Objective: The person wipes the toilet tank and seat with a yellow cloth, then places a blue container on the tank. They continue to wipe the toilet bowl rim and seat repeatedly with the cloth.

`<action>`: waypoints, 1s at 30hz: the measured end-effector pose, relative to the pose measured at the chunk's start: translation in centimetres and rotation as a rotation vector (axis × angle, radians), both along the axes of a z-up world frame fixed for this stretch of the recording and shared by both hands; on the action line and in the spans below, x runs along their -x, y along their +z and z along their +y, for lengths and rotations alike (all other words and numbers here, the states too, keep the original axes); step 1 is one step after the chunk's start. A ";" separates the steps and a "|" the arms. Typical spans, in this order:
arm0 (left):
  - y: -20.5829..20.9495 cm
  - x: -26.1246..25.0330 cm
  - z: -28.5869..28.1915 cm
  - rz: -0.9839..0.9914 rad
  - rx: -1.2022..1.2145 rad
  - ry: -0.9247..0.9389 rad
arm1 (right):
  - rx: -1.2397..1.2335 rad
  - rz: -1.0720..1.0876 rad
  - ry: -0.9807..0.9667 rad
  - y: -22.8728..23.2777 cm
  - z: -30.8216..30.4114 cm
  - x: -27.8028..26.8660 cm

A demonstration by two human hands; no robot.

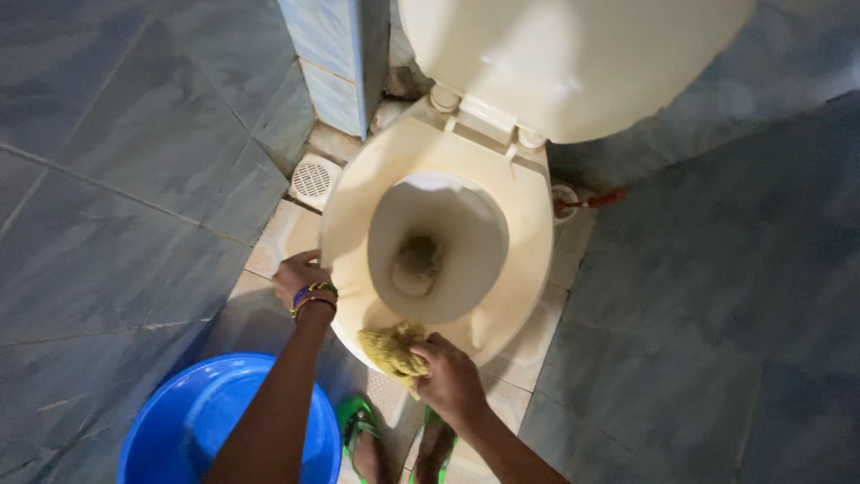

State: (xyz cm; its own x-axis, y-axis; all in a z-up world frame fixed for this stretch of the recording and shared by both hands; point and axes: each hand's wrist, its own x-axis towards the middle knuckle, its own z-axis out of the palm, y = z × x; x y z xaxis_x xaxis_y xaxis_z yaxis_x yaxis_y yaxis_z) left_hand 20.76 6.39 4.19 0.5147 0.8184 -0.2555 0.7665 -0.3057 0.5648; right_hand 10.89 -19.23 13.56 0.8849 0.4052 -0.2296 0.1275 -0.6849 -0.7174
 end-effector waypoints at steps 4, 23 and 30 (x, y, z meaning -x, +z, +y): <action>-1.1 0.2 0.5 -0.061 0.030 -0.056 | -0.020 0.005 -0.155 -1.4 -5.2 0.8; 1.9 11.9 -23.5 0.351 -0.138 -1.070 | 0.261 -0.077 -0.356 -0.7 -11.4 -3.4; 4.0 8.0 -21.9 0.435 -0.178 -1.373 | 0.438 -0.275 -0.302 -2.0 -10.6 -8.7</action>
